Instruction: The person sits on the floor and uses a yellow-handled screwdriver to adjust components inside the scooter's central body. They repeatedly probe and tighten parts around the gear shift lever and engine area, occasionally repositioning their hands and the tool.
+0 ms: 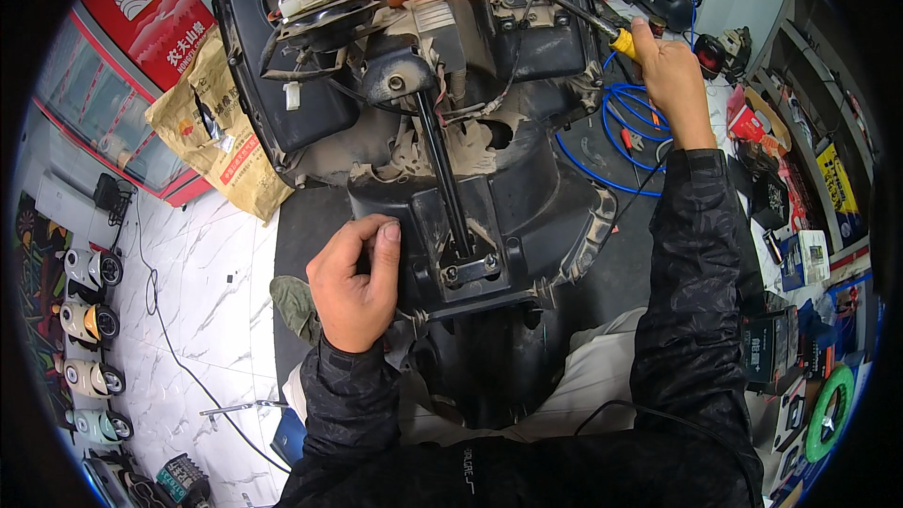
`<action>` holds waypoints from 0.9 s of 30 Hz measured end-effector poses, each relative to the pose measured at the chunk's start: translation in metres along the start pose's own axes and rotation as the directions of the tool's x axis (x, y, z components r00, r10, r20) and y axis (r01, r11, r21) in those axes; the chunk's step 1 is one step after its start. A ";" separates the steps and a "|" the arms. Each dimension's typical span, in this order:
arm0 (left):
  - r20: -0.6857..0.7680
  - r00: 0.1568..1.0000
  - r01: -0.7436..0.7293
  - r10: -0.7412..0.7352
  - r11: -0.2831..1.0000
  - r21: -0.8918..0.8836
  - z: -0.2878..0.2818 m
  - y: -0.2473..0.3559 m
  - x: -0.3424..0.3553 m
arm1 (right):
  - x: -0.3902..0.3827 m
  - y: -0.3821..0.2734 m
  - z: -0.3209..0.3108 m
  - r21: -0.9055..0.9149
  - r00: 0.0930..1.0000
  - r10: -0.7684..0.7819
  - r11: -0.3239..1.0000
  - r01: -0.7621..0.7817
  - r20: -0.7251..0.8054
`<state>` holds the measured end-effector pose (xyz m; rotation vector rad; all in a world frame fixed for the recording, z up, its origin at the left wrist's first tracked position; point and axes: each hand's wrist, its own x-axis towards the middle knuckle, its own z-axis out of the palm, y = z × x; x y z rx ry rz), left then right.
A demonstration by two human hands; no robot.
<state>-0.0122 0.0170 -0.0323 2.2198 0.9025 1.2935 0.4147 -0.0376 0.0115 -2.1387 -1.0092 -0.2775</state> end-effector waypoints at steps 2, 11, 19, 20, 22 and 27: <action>-0.001 1.000 0.000 0.000 1.000 0.001 0.000 0.000 0.000 | -0.001 0.000 0.000 0.010 1.000 -0.009 1.000 0.009 -0.003; -0.002 1.000 -0.002 0.002 1.000 0.003 0.000 0.000 0.000 | 0.001 0.003 0.000 -0.002 0.999 -0.035 0.999 0.035 -0.013; -0.003 1.000 0.002 -0.002 1.000 0.008 0.001 0.000 0.000 | 0.002 0.005 0.001 0.000 0.998 -0.056 0.998 0.056 -0.023; -0.001 1.000 0.001 -0.001 1.000 0.007 0.000 0.000 0.000 | 0.002 0.005 0.001 0.002 0.999 -0.046 0.999 0.046 -0.020; 0.001 1.000 0.014 -0.014 1.000 0.001 0.000 0.000 0.000 | 0.002 0.005 0.001 0.006 1.000 -0.026 1.000 0.026 -0.015; -0.002 1.000 -0.001 0.001 1.000 0.001 0.001 -0.001 0.000 | 0.003 0.005 0.000 -0.006 0.999 -0.032 0.999 0.032 -0.005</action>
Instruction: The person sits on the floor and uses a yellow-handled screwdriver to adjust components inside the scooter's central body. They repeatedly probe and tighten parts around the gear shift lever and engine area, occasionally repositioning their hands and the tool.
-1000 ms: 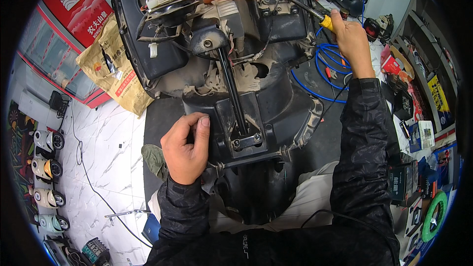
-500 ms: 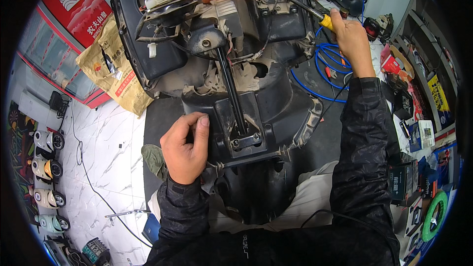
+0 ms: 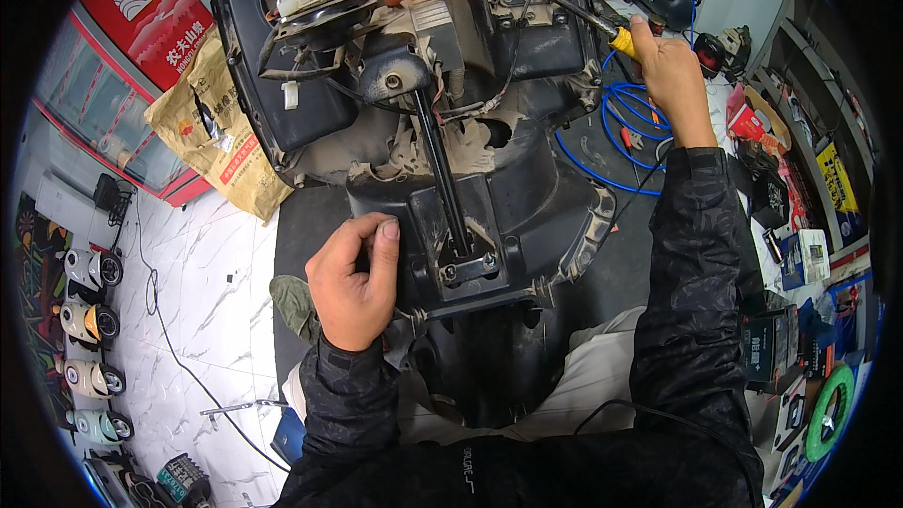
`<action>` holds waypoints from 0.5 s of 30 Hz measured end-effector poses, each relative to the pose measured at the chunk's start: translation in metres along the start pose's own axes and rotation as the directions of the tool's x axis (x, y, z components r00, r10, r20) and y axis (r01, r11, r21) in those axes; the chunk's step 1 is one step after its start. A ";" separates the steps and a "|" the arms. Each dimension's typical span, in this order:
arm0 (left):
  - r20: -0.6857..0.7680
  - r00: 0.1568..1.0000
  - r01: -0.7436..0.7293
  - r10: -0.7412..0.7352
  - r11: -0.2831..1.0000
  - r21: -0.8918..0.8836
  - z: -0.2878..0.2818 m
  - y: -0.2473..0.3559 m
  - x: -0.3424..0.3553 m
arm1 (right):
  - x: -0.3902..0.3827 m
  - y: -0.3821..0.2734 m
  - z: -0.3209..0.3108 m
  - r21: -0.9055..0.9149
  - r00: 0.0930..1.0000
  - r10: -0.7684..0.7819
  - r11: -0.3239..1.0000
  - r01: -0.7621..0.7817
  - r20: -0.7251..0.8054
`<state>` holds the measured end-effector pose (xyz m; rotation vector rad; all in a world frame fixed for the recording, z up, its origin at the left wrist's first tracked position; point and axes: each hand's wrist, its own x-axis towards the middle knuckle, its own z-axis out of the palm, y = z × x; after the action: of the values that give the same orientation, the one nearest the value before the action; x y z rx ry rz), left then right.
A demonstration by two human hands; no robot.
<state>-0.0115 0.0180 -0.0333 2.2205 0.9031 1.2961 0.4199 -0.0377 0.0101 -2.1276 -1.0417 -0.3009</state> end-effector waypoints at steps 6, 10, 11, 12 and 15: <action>0.005 1.000 -0.001 0.001 1.000 0.003 -0.001 0.000 0.000 | -0.002 -0.002 -0.001 0.003 1.000 -0.016 1.000 0.016 0.001; 0.004 1.000 -0.001 0.001 1.000 0.004 0.000 -0.001 0.000 | -0.003 -0.004 -0.002 -0.024 0.999 -0.049 0.999 0.048 -0.004; 0.004 1.000 -0.001 0.001 1.000 0.006 0.000 -0.001 0.000 | -0.003 -0.004 -0.003 -0.016 1.000 -0.029 0.999 0.030 0.008; 0.005 1.000 -0.002 0.002 1.000 0.007 0.000 -0.001 0.000 | -0.003 -0.005 -0.003 -0.014 1.000 -0.011 1.000 0.011 0.016; 0.005 1.000 -0.003 0.003 1.000 0.007 0.000 -0.001 0.000 | -0.004 -0.006 -0.003 -0.015 1.000 -0.013 1.000 0.014 0.020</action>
<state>-0.0120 0.0183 -0.0335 2.2298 0.9042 1.2905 0.4134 -0.0398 0.0138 -2.1413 -1.0685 -0.2958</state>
